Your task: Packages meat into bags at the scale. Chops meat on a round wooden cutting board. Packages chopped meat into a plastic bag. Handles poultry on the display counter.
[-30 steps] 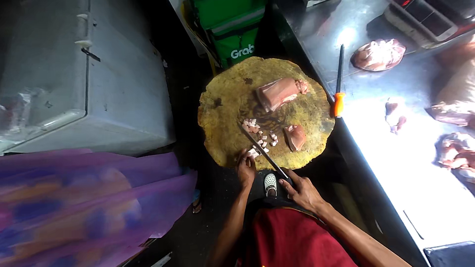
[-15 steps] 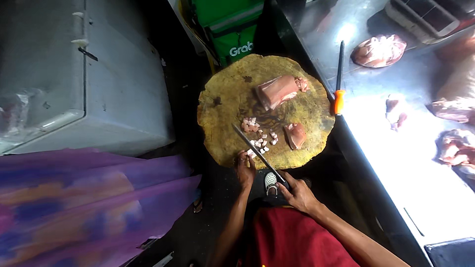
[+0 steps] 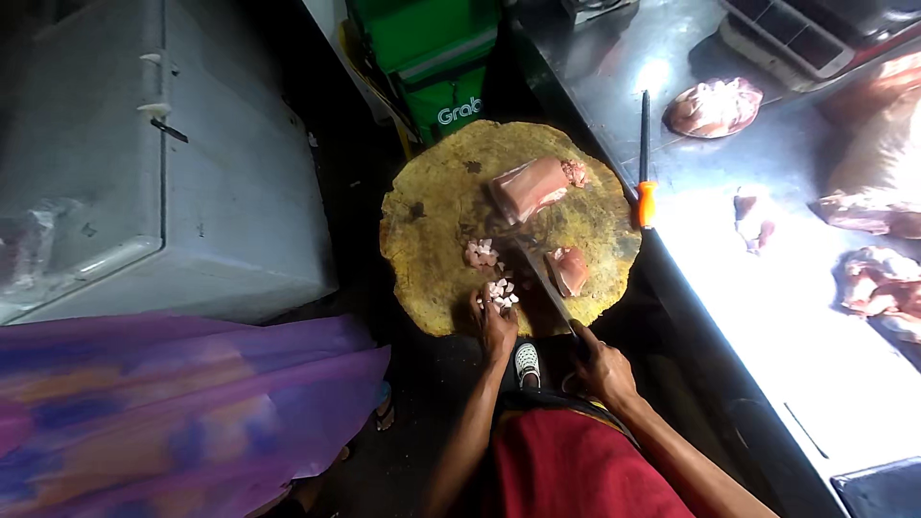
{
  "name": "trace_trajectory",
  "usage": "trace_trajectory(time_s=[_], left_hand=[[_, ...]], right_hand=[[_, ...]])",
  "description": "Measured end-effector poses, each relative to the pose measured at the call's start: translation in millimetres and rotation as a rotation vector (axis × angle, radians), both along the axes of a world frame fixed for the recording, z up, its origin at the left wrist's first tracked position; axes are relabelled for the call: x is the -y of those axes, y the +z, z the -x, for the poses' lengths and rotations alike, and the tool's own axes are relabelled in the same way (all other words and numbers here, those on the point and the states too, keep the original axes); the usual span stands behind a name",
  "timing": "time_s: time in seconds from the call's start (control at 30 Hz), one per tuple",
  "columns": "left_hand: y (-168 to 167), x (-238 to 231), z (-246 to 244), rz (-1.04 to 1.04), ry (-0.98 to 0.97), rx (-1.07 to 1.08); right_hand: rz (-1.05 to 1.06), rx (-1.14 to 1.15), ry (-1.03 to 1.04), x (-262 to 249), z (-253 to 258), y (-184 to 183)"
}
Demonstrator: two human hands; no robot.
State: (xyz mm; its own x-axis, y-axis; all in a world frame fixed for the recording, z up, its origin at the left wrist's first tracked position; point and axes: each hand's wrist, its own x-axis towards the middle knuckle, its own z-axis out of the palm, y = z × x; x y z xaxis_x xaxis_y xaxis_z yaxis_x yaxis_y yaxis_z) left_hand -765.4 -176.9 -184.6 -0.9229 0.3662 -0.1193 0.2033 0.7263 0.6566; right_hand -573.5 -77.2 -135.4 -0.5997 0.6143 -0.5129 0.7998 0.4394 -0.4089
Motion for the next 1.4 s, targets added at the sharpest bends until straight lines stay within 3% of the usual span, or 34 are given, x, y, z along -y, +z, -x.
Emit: trace_trajectory(time_s=[0.17, 0.33, 0.5, 0.63, 0.77, 0.87, 0.97, 1.07, 1.2, 1.4], left_hand=[[5.0, 3.2, 2.6, 0.150, 0.072, 0.074], [32.5, -23.6, 31.8, 0.218, 0.053, 0.143], [51.9, -36.6, 93.4, 0.219, -0.009, 0.023], [69.0, -39.2, 110.8, 0.297, -0.170, -0.001], [62.7, -50.7, 76.3, 0.100, -0.165, -0.146], [56.5, -77.7, 32.2, -0.043, -0.222, 0.015], [41.3, -108.9, -0.4, 0.031, -0.250, 0.316], [30.1, -139.2, -20.5, 0.094, -0.283, 0.263], [39.3, -171.6, -36.4, 0.091, -0.367, 0.220], [35.8, -190.8, -22.1, -0.010, -0.301, 0.507]], right_hand=[[0.126, -0.054, 0.046, 17.0, -9.0, -7.7], [0.368, -0.234, 0.078, 28.7, 35.1, -7.4], [0.339, -0.338, 0.082, 15.2, 53.1, 13.1], [0.220, -0.312, 0.017, 8.3, 19.1, -15.1], [0.230, -0.399, -0.120, 1.0, -15.5, -24.4], [0.167, -0.582, -0.301, 4.8, -38.2, -15.9], [0.127, -0.548, -0.464, -2.1, -56.6, -17.7], [0.205, -0.425, -0.582, -21.1, -72.5, -31.2], [0.349, -0.482, -0.643, -32.7, -83.6, -36.8], [0.406, -0.529, -0.684, -31.4, -83.1, -43.8]])
